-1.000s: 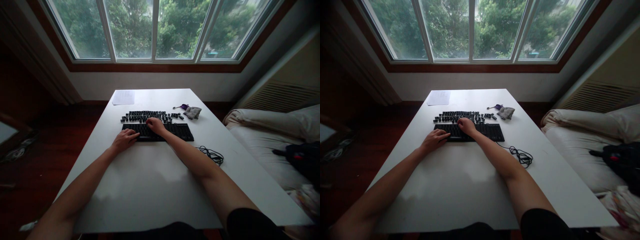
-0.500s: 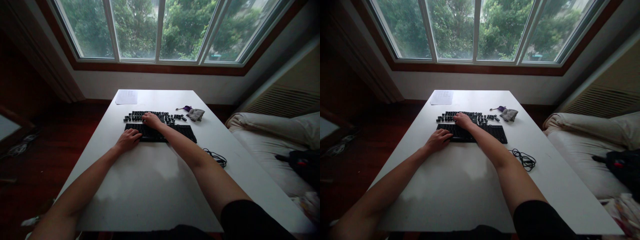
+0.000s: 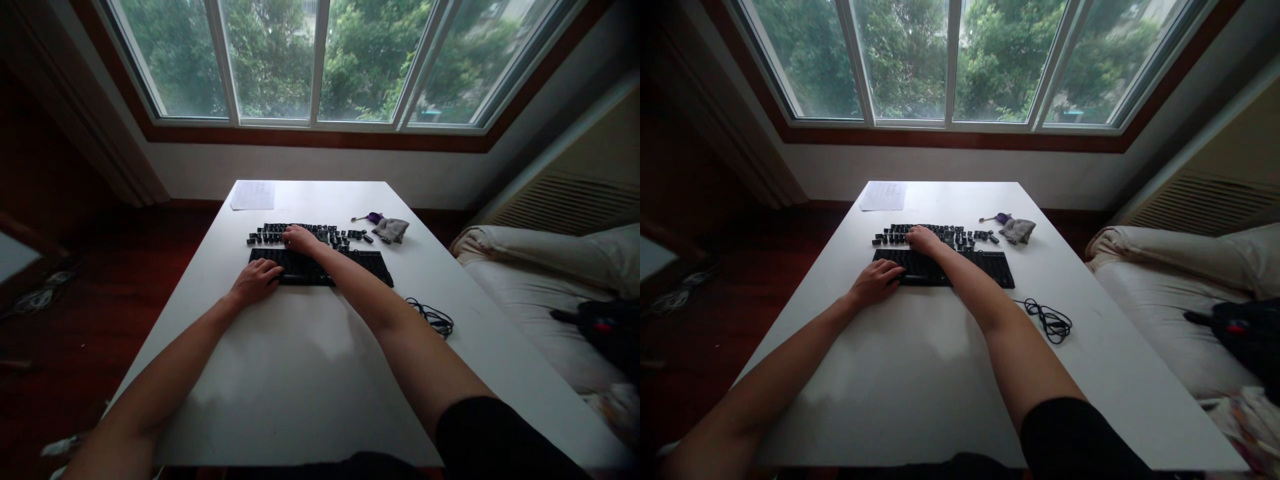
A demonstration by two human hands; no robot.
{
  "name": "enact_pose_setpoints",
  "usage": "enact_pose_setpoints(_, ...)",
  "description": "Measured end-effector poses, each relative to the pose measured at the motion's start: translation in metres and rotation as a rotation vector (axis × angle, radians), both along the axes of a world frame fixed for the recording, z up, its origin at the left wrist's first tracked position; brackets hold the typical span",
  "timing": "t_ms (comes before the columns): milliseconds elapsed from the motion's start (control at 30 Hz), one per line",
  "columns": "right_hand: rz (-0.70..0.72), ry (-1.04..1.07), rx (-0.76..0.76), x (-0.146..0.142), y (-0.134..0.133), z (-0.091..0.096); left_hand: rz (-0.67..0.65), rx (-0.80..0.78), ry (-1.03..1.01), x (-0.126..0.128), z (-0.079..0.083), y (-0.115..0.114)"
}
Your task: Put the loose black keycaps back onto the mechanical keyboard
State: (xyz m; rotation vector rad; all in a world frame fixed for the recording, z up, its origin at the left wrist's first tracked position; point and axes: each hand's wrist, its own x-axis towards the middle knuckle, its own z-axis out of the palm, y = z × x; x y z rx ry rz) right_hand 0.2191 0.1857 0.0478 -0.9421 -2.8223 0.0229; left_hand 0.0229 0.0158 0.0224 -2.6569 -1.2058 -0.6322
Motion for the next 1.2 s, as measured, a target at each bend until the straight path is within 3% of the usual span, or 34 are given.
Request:
enact_pose_setpoints(233, -0.082, 0.188, -0.022, 0.010, -0.015, 0.013, 0.009, -0.001, -0.009, 0.000, -0.001, 0.000)
enact_pose_setpoints(467, 0.119, 0.135, -0.524, 0.035, -0.035, 0.023, 0.022, -0.001, -0.043, 0.003, -0.006, -0.001)
enact_pose_setpoints(600, 0.153, 0.114, -0.643, 0.035, -0.050, 0.019, 0.015, 0.007, -0.038, 0.003, -0.004, -0.002)
enact_pose_setpoints(1200, 0.018, 0.080, -0.467, 0.030, -0.069, 0.017, 0.021, 0.007, -0.039, 0.004, -0.004, -0.001)
